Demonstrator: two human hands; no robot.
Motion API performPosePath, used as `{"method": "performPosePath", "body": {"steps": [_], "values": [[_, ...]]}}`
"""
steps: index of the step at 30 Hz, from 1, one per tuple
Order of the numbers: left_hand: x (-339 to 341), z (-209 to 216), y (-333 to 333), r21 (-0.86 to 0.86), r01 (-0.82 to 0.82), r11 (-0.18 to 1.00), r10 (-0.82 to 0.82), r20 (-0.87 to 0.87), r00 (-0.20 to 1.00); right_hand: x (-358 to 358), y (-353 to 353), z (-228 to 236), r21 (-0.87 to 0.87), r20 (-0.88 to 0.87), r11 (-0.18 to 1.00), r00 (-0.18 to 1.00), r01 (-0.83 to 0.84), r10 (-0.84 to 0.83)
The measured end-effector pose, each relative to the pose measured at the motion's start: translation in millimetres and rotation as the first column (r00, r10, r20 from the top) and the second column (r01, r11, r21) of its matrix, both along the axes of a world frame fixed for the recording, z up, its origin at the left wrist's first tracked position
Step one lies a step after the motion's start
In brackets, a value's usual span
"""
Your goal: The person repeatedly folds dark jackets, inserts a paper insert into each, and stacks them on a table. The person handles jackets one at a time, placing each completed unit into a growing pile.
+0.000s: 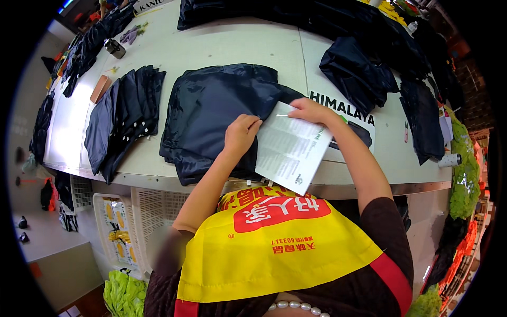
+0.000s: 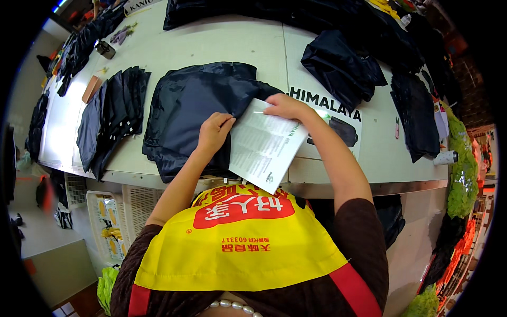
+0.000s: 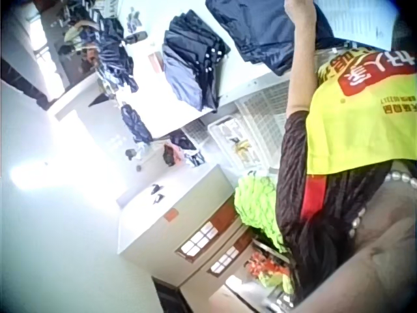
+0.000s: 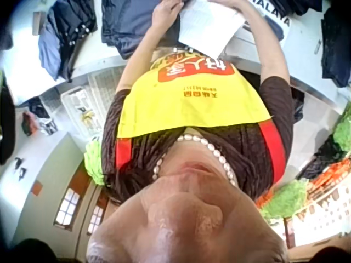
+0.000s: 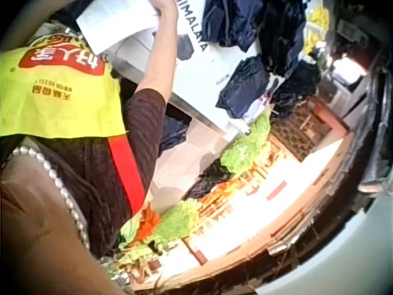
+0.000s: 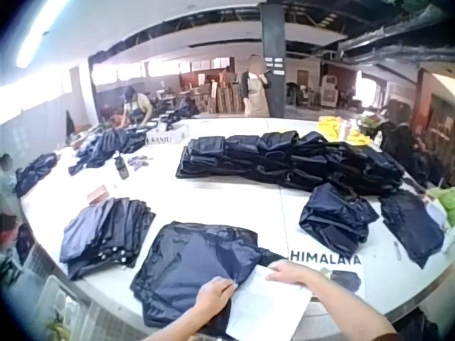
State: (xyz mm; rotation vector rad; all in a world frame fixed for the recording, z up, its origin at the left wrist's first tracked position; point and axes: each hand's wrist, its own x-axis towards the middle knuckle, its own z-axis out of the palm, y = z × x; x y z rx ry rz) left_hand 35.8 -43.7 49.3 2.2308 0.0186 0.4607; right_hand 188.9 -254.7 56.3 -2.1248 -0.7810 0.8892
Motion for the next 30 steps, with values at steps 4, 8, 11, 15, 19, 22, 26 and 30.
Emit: {"method": "performPosePath", "body": {"steps": [4, 8, 11, 15, 19, 22, 26, 30], "values": [[-5.7, -12.2, -4.5, 0.001, 0.014, 1.000, -0.014, -0.046, 0.999, 6.3, 46.0, -6.9, -0.037, 0.188, 0.999, 0.982, 0.010, -0.003], [-5.1, -37.3, 3.2, -0.068, -0.066, 0.995, 0.063, -0.049, 0.997, 10.3, 36.4, 4.2, -0.181, 0.209, 0.982, 0.978, 0.051, -0.013], [-7.0, -43.9, 4.8, -0.134, -0.106, 0.985, 0.098, -0.068, 0.993, 3.1, -7.0, 15.2, -0.111, -0.170, 0.953, 0.939, 0.282, -0.298], [-5.8, -42.4, 0.8, -0.186, -0.107, 0.977, 0.095, -0.069, 0.993, -41.5, -70.8, -18.4, 0.173, -0.824, 0.757, 0.513, 0.630, -0.239], [-6.0, -35.4, 0.0, -0.167, -0.050, 0.985, 0.045, -0.034, 0.998, -97.1, -57.3, -34.9, 0.094, -0.550, 0.863, 0.748, 0.496, -0.370], [-9.0, -25.6, -2.9, -0.114, -0.033, 0.993, 0.028, -0.043, 0.999, -99.3, -38.7, -33.1, 0.148, -0.442, 0.784, 0.750, 0.602, -0.492], [-8.5, -12.9, -6.4, -0.125, 0.040, 0.991, -0.046, -0.047, 0.998, -81.5, 11.8, -20.4, 0.175, -0.351, 0.836, 0.826, 0.521, -0.441], [-0.1, -26.5, 7.5, -0.120, 0.010, 0.993, -0.015, -0.044, 0.999, -66.5, 37.4, -33.8, 0.239, -0.562, 0.754, 0.720, 0.612, -0.406]]}}
